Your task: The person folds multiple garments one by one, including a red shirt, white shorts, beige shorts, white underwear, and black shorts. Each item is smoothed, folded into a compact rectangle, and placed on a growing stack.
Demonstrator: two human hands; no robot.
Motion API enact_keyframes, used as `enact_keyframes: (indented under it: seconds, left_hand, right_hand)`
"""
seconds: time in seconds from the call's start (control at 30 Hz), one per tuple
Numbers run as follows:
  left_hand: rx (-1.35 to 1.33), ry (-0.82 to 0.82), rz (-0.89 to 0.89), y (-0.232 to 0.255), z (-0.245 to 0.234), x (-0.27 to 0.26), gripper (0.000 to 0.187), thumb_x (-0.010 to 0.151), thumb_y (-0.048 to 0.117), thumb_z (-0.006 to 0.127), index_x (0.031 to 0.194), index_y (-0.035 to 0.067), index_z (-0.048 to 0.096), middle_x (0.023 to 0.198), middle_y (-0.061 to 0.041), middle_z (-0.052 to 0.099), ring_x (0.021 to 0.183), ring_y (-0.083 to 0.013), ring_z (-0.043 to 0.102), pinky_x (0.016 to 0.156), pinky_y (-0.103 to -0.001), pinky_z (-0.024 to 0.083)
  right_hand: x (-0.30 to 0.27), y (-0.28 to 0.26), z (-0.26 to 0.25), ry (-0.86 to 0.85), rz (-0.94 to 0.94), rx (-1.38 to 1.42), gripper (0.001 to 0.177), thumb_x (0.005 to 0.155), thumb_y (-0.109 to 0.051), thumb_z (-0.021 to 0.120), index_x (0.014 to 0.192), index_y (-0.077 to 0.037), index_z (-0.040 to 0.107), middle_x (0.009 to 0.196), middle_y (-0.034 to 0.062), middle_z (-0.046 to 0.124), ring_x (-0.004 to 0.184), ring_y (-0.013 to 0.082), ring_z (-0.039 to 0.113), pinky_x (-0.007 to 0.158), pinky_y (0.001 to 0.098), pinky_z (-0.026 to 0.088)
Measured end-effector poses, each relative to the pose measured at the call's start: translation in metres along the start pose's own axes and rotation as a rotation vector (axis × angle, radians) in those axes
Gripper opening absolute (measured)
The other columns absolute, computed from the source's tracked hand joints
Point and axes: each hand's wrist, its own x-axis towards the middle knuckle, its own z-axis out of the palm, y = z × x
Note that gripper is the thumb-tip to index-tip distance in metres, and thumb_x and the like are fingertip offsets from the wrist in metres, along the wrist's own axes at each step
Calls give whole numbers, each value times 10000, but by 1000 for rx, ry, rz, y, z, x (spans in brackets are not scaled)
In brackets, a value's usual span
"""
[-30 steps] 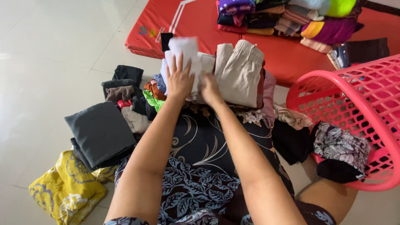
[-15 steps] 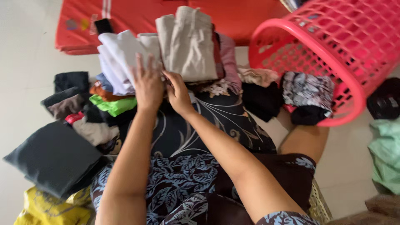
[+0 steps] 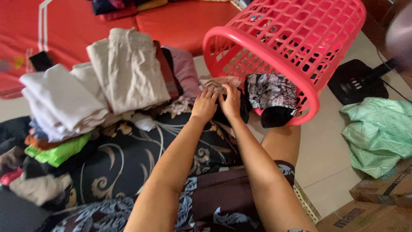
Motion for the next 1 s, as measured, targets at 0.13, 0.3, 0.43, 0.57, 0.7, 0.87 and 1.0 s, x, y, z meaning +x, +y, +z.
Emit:
enact_keyframes:
  seconds: [0.13, 0.3, 0.43, 0.57, 0.7, 0.87, 1.0]
  left_hand:
    - [-6, -199, -100, 7, 45, 29, 649, 903, 266, 673, 1492, 141, 431, 1583, -102, 401, 1473, -340, 340, 1169, -543, 335]
    - [-59, -272, -177, -6, 99, 39, 634, 938, 210, 613, 1527, 163, 382, 1631, -84, 344, 1499, -356, 268, 1144, -601, 293]
    - [-131, -220, -189, -15, 140, 33, 624, 925, 151, 535, 1528, 131, 378, 1599, -103, 390, 1431, -354, 367, 1111, -551, 351]
    - [-326, -111, -244, -17, 163, 23, 448, 1051, 274, 489, 1428, 32, 498, 1535, -225, 488, 1342, -423, 534, 1103, -489, 456]
    - [-650, 99, -573, -13, 150, -3, 603, 1016, 404, 547, 1451, -8, 480, 1355, -326, 539, 1212, -496, 563, 1012, -521, 475]
    - [-545, -126, -664, 5, 105, -38, 587, 867, 495, 672, 1252, 56, 608, 1285, -285, 584, 1141, -476, 612, 966, -505, 509]
    - [-524, -161, -504, -2, 60, -67, 472, 881, 422, 695, 1149, 37, 651, 1121, -255, 683, 1094, -461, 655, 923, -525, 527]
  right_hand:
    - [19, 61, 18, -103, -87, -178, 544, 856, -242, 692, 1370, -123, 558, 1350, 166, 564, 1247, 436, 486, 1036, 555, 374]
    - [27, 94, 57, -262, -51, -282, 618, 881, -170, 541, 1498, -148, 512, 1402, 125, 546, 1266, 401, 460, 999, 684, 254]
    - [31, 92, 56, -496, 98, -539, 357, 989, -186, 540, 1328, -166, 648, 1326, 89, 638, 1331, 341, 503, 1090, 680, 299]
    - [22, 80, 30, -471, 193, -335, 297, 897, -233, 607, 1148, -180, 758, 1120, 136, 716, 1147, 358, 621, 936, 620, 433]
    - [-28, 64, -2, -557, 141, -65, 366, 881, -295, 701, 1148, -46, 726, 999, 255, 709, 930, 431, 691, 819, 525, 542]
    - [-77, 20, -52, -690, 243, 70, 429, 832, -362, 786, 1096, -30, 723, 946, 222, 722, 872, 361, 708, 776, 451, 539]
    - [-87, -35, -92, -810, 152, 150, 438, 815, -371, 815, 1021, -1, 700, 737, 167, 632, 653, 285, 596, 634, 406, 471]
